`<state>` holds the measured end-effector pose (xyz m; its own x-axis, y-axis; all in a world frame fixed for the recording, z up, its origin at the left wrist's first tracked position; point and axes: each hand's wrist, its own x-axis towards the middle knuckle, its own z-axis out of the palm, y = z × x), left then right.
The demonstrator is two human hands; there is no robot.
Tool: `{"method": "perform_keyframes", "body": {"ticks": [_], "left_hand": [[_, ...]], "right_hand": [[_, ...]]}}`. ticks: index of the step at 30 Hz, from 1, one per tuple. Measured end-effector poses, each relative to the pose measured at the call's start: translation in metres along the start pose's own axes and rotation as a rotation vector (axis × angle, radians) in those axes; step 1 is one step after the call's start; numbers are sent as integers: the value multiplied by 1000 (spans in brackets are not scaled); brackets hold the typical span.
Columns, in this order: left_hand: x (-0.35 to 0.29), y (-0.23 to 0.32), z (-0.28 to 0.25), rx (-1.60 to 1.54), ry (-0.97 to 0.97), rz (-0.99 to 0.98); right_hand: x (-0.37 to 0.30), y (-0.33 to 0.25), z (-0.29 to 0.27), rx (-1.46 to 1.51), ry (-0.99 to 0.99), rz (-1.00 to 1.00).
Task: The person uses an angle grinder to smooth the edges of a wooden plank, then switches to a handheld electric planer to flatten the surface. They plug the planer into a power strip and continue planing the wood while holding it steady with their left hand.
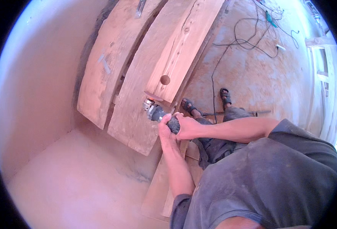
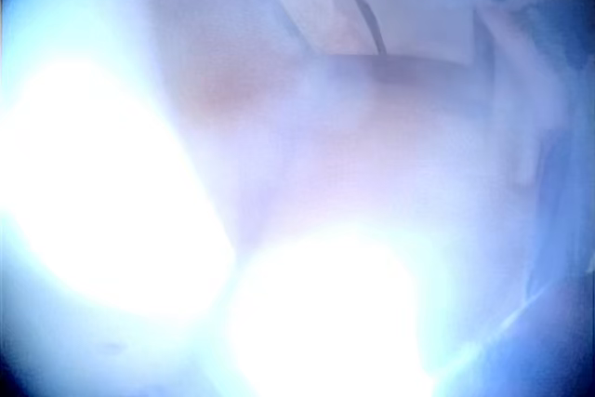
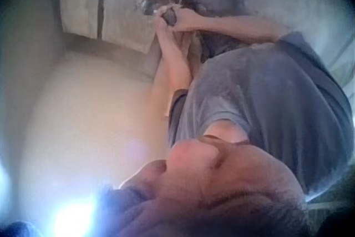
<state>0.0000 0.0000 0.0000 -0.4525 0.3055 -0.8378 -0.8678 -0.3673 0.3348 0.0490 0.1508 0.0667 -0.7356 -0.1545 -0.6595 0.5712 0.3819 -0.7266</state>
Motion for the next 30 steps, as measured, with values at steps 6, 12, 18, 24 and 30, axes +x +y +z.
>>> {"method": "perform_keyframes", "body": {"ticks": [6,12,18,24,30], "left_hand": [[20,30,0,-78,-7,-105],[-9,10,17,-125,-32,-105],[-16,0,32,-8,57,-2],[-28,-30,29,-51,2,32],[-39,-49,30,-45,-9,27]], "right_hand": [[29,-23,-6,-24,15,68],[3,-14,-7,-18,-42,89],[-8,0,-11,20,0,32],[-26,22,-7,6,-39,24],[-46,31,-9,-4,-45,46]]}}
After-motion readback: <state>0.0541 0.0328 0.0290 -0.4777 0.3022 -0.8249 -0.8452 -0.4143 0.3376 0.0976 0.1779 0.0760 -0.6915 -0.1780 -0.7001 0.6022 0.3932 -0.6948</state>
